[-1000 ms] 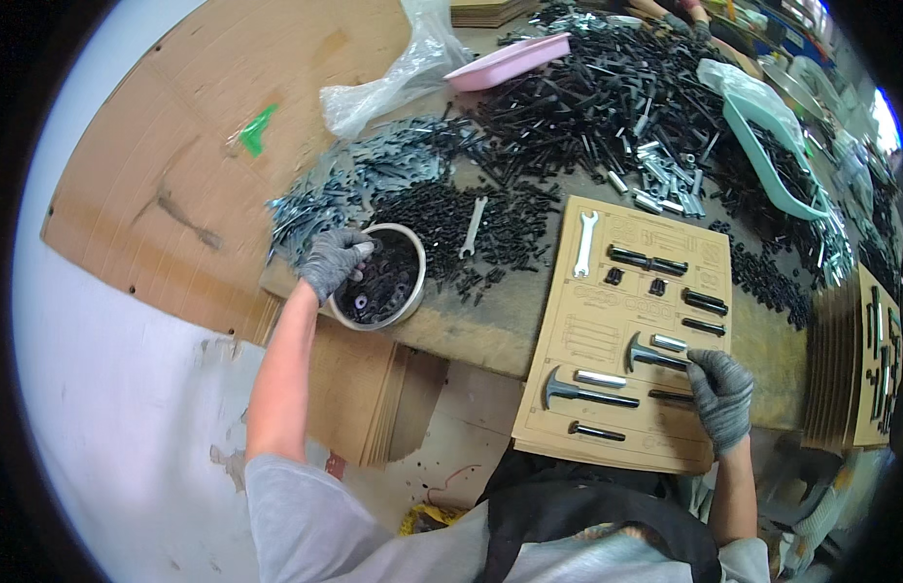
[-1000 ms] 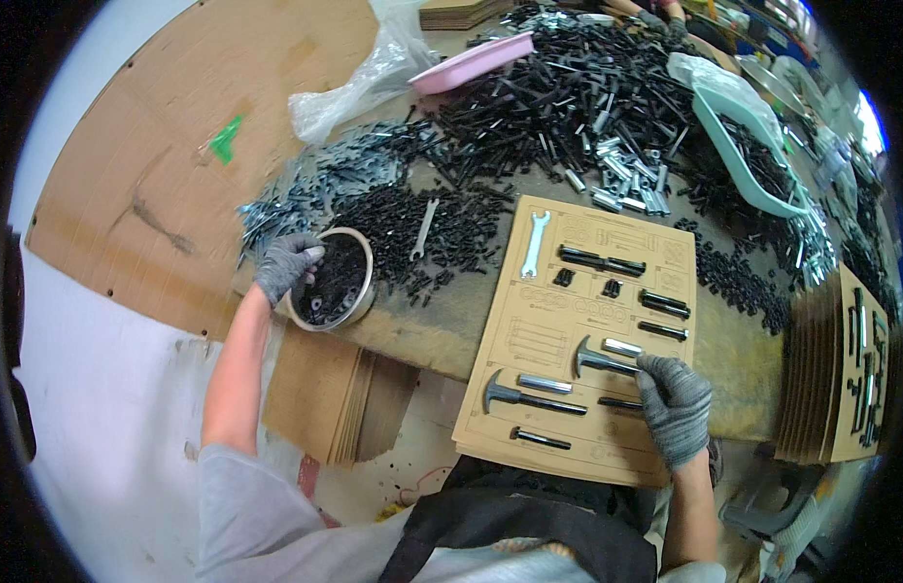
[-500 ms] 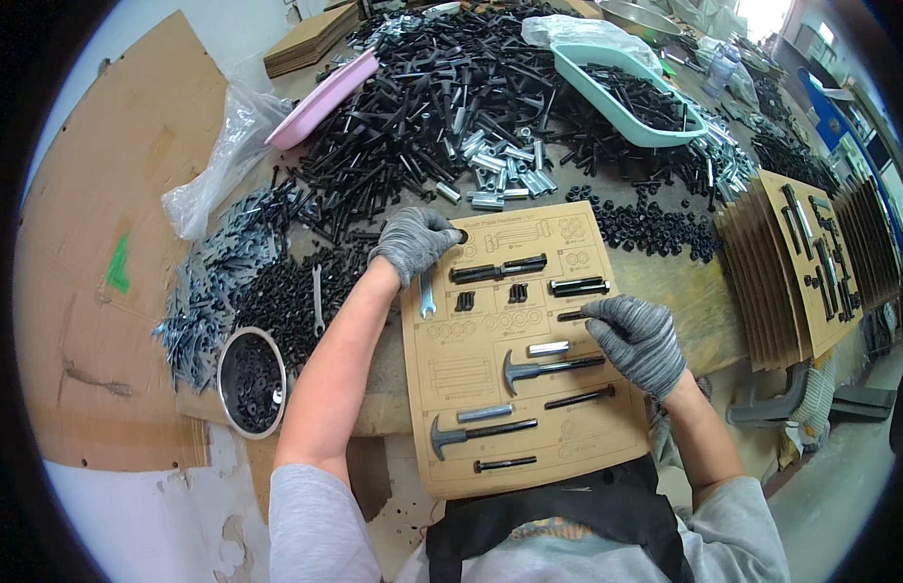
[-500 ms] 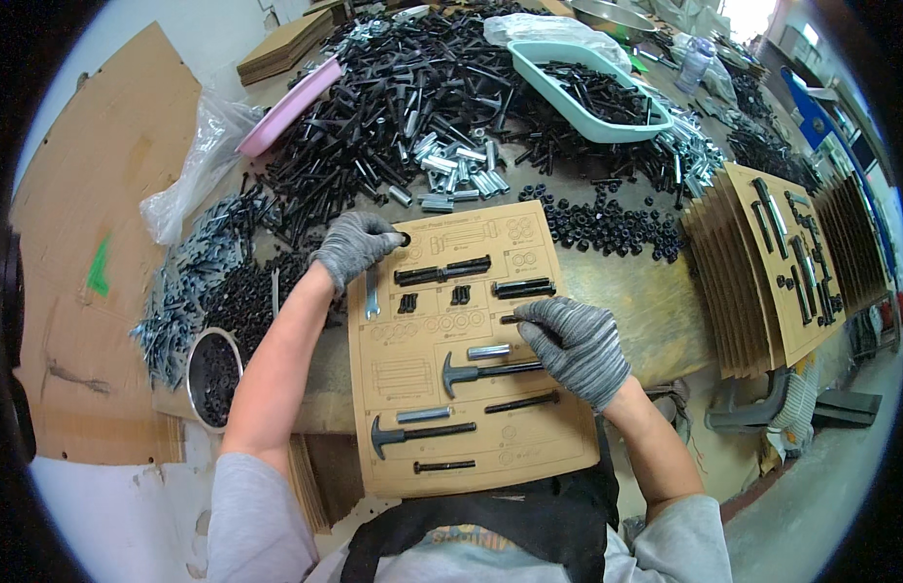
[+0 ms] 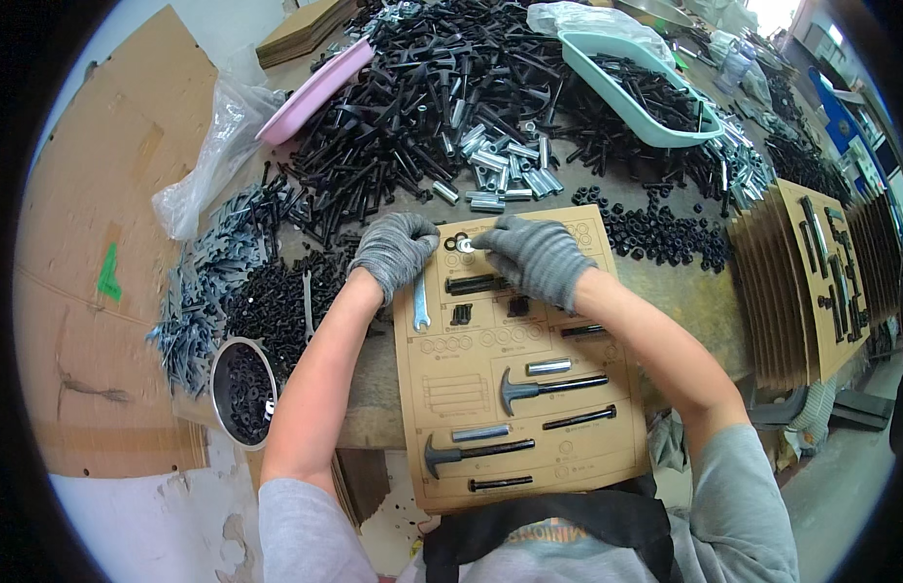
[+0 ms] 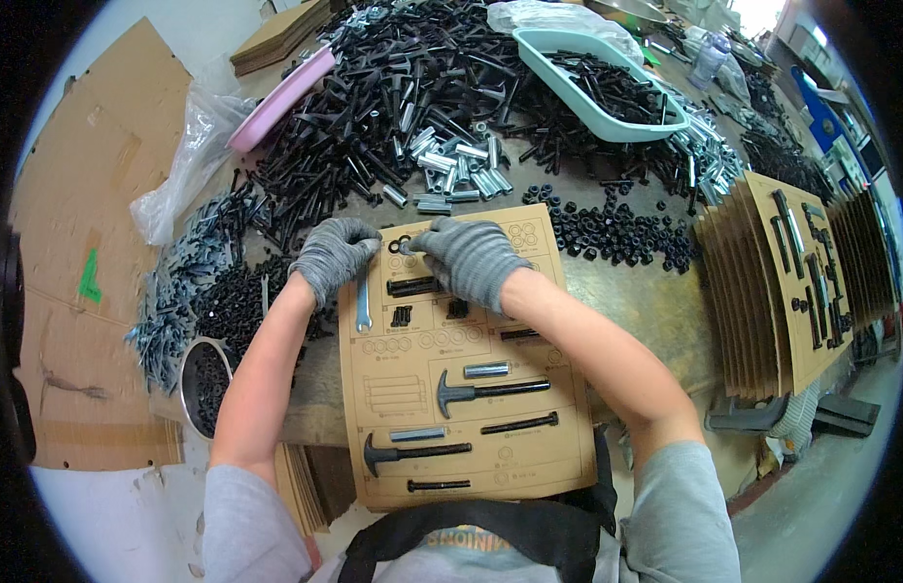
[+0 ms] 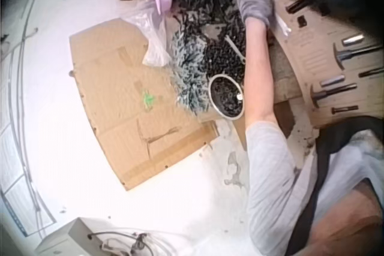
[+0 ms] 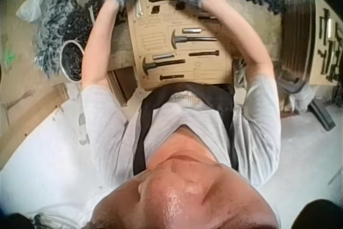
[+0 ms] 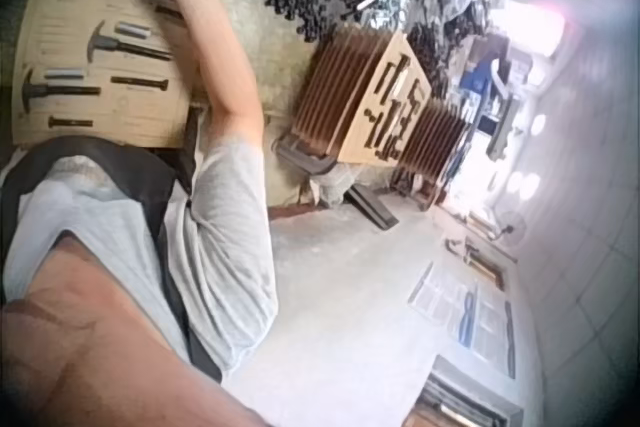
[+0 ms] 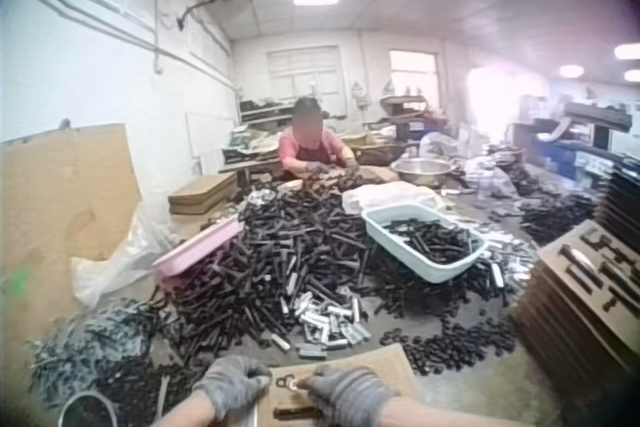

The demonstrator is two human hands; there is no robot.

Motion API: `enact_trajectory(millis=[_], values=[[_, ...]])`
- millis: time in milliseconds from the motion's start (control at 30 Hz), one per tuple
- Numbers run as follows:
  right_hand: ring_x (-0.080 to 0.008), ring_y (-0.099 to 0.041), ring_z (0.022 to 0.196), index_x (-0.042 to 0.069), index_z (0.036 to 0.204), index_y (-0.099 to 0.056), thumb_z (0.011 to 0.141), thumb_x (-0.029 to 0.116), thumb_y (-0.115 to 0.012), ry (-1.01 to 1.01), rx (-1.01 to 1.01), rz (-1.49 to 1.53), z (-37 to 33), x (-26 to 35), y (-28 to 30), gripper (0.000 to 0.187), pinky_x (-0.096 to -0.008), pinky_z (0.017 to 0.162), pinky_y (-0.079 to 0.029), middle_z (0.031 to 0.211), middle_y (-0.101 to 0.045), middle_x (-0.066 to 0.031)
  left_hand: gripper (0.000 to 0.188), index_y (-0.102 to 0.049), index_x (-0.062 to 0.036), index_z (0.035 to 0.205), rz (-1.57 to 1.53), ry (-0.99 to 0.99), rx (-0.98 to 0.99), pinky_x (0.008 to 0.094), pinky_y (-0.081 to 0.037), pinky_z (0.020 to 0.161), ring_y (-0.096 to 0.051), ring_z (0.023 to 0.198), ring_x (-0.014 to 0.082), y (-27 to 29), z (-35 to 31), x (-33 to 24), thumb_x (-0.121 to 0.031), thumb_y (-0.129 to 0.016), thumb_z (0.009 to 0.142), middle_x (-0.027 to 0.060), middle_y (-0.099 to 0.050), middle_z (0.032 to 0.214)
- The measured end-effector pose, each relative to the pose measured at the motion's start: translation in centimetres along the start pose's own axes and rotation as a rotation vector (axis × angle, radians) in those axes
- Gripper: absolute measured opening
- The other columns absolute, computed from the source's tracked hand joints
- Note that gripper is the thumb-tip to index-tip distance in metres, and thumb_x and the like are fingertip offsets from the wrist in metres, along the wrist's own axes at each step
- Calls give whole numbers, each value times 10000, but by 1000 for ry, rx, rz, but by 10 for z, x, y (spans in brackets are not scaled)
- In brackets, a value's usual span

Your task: The person sorts and arranges various metal hardware items, including bolts, nuts, washers, and tools, onto a cardboard template with pre-drawn outlines. They pick items from piles and place them into designated slots, occasionally adjusting the template and stacking completed boards.

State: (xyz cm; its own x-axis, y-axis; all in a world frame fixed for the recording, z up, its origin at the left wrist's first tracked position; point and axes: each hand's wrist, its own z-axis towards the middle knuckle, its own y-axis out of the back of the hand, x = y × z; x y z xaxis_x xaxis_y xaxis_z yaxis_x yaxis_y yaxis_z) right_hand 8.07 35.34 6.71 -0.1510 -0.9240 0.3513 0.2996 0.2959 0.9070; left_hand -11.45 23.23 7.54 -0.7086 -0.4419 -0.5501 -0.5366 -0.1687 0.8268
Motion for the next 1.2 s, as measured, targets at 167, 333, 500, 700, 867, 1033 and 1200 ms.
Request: enact_trajectory(millis=[167, 333, 500, 700, 867, 1033, 1200], values=[[-322, -640, 832, 133, 1057, -682, 861, 194, -596, -27, 148, -39, 18, 2, -13, 222, -433, 716, -523, 975, -613, -126, 272, -713, -100, 1007, 158, -119, 40, 397, -492, 866, -644, 923, 318, 2, -9, -1, -241, -546, 845, 153, -685, 986], [-313, -638, 863, 139, 1038, -694, 874, 206, -584, -24, 202, 56, 12, -5, -10, 209, -420, 745, -519, 969, -623, -110, 272, -697, -108, 1062, 228, -96, 122, 388, -495, 864, -647, 905, 316, 0, -14, -14, -225, -538, 875, 164, -684, 970], [-302, -626, 841, 128, 990, -700, 830, 107, -602, -35, 137, 36, 21, -5, -17, 188, -392, 747, -511, 935, -634, -82, 262, -699, -131, 1065, 286, -91, 184, 393, -499, 855, -644, 912, 314, -2, -16, -15, -226, -546, 875, 150, -682, 988], [-302, -641, 839, 145, 1026, -702, 854, 154, -598, 18, 152, 141, 19, -8, -16, 201, -411, 745, -516, 898, -653, -101, 265, -694, -115, 1060, 240, -148, 123, 393, -503, 829, -650, 895, 307, 7, -18, -6, -223, -562, 858, 154, -684, 954], [-302, -649, 787, 154, 1034, -707, 857, 183, -607, -27, 161, 118, 34, -14, -16, 205, -396, 742, -519, 847, -682, -110, 307, -682, -157, 1110, 308, -205, 178, 394, -508, 822, -657, 856, 308, 13, -2, -19, -253, -590, 834, 155, -690, 917], [-276, -665, 773, 143, 1003, -726, 824, 300, -660, -210, 255, 39, 34, 2, -10, 247, -391, 726, -522, 845, -702, -104, 350, -680, -174, 1128, 384, -206, 246, 382, -510, 821, -664, 852, 287, 9, 6, -17, -294, -646, 801, 146, -696, 912], [-281, -667, 787, 117, 947, -735, 807, 276, -655, -326, 168, 192, 29, 9, -14, 227, -390, 749, -520, 855, -702, -111, 319, -700, -162, 1071, 351, -167, 216, 379, -514, 801, -669, 827, 279, 10, 2, -16, -316, -670, 794, 140, -697, 861]])
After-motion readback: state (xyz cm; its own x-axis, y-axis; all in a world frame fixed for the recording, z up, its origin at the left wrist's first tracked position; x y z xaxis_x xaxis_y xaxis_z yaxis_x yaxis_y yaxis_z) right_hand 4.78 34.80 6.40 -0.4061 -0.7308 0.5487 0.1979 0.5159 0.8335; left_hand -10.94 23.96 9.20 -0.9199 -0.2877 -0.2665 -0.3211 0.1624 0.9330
